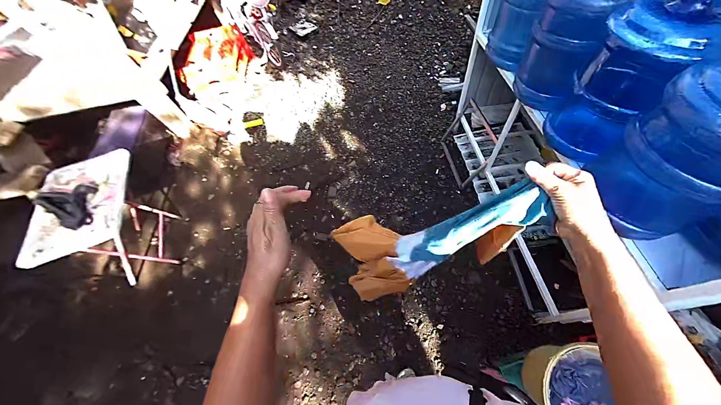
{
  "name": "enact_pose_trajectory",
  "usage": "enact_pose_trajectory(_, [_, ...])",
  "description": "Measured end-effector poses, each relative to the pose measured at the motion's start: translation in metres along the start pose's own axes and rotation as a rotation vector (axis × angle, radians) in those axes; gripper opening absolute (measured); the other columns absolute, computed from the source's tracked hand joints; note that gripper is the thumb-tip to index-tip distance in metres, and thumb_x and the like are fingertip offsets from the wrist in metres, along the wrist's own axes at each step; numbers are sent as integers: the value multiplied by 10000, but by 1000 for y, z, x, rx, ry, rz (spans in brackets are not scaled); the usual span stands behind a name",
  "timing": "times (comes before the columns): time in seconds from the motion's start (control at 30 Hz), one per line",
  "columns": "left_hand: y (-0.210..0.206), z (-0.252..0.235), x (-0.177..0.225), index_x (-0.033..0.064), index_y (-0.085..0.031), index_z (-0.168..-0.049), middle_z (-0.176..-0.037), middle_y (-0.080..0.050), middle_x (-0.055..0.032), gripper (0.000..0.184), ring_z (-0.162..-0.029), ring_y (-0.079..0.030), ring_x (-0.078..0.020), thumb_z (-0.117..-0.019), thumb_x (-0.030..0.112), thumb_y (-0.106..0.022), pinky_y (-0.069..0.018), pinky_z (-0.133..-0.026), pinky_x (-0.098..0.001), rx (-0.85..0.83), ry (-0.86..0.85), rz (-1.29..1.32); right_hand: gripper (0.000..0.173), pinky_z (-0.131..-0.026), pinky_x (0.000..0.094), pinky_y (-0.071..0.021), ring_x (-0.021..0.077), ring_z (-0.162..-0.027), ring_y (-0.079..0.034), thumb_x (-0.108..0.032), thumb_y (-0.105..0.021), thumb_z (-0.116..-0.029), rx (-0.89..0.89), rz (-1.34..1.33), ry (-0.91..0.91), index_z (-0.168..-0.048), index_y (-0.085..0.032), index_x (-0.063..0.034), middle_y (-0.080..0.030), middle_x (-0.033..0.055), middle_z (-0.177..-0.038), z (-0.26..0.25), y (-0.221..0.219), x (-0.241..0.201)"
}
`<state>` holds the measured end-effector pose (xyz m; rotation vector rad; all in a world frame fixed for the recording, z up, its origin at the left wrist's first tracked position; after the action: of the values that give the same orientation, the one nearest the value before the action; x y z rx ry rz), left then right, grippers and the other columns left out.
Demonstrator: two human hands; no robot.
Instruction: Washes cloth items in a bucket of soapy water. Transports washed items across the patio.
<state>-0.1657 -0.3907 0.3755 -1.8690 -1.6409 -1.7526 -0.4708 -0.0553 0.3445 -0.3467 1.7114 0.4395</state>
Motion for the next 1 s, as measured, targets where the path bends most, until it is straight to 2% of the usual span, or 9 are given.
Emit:
enact_pose_trajectory(0.17, [16,6,-40,122,-662,-1318,-1396,-627,-72,740,-1351,-543,-222,-1078,570,-125,-412,-1146,-520,-121,70,-20,349,-483,212,-453,25,-478,-498,-177,-722,-952,-362,-54,11,-642,-564,-157,-554,-69,-554,-59,-106,-19])
enact_pose_trajectory(0.4, [-66,21,-112,70,-592,-1422,-1456,-545,-222,552,-1338,-544,-355,-1023,450,-567,-432,-1128,-543,-558,386,-34,401,-471,179,-371,-3,-465,-425,-179,-728,-940,-554,-7,92,-605,-507,-177,-490,-95,-531,-127,-174,-51])
enact_pose_trajectory(0.57, [-136,-8,-123,154,-328,-1614,-1652,-246,-267,931,-1451,-406,-439,-862,396,-819,-420,-1139,-590,-611,503,-109,275,-490,196,-507,11,-515,-565,-228,-623,-1009,-462,-132,143,-736,-590,-221,-598,-99,-610,-177,-152,-128])
enact_pose_trajectory(0.67, [-171,-54,-122,170,-169,-1661,-1709,-37,-248,1245,-1465,-389,-450,-710,436,-926,-460,-1104,-575,-491,452,-145,211,-618,188,-565,-23,-677,-636,-290,-489,-1066,-349,-238,224,-918,-638,-263,-657,-140,-765,-216,-137,-154])
enact_pose_trajectory(0.73, [-183,-89,-124,113,-211,-1648,-1703,-83,-254,1203,-1432,-444,-436,-728,431,-918,-475,-1104,-543,-391,373,-142,209,-777,204,-575,-6,-855,-658,-304,-430,-1107,-388,-399,270,-1085,-618,-216,-676,-96,-928,-256,-134,-150])
enact_pose_trajectory(0.77, [-184,-106,-124,74,-293,-1618,-1679,-190,-264,1014,-1418,-471,-421,-828,385,-848,-465,-1122,-531,-368,347,-155,226,-811,200,-572,-10,-900,-658,-319,-394,-1119,-415,-446,248,-1136,-589,-206,-673,-88,-971,-273,-139,-148])
enact_pose_trajectory(0.87, [-157,-150,-109,55,-538,-1475,-1432,-578,-256,458,-1323,-570,-419,-1031,165,-566,-435,-1119,-594,-453,398,-333,276,-660,198,-581,-5,-735,-655,-341,-353,-1129,-328,-634,17,-1038,-578,-210,-655,-75,-817,-292,-193,-148])
enact_pose_trajectory(0.93, [-124,-166,-96,131,-548,-1481,-1490,-552,-187,426,-1327,-571,-402,-1062,182,-496,-456,-1076,-629,-517,475,-461,346,-595,247,-570,46,-648,-640,-388,-383,-1117,-410,-673,-98,-941,-598,-182,-639,-41,-727,-318,-229,-118])
enact_pose_trajectory(1.0, [-80,-179,-77,98,-528,-1493,-1483,-544,-225,439,-1334,-552,-435,-1066,195,-503,-431,-1073,-672,-459,544,-474,326,-639,265,-582,69,-685,-668,-390,-441,-1101,-476,-467,-156,-1011,-639,-147,-683,-27,-780,-341,-265,-76])
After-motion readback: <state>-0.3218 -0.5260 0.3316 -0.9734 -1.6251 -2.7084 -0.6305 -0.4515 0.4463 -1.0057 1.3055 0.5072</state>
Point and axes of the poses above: each hand's wrist, its own z-axis away from the middle knuckle, its own y-axis out of the back of the hand, x = y × z, the point moved 3 cm from there along -z, towards the middle knuckle
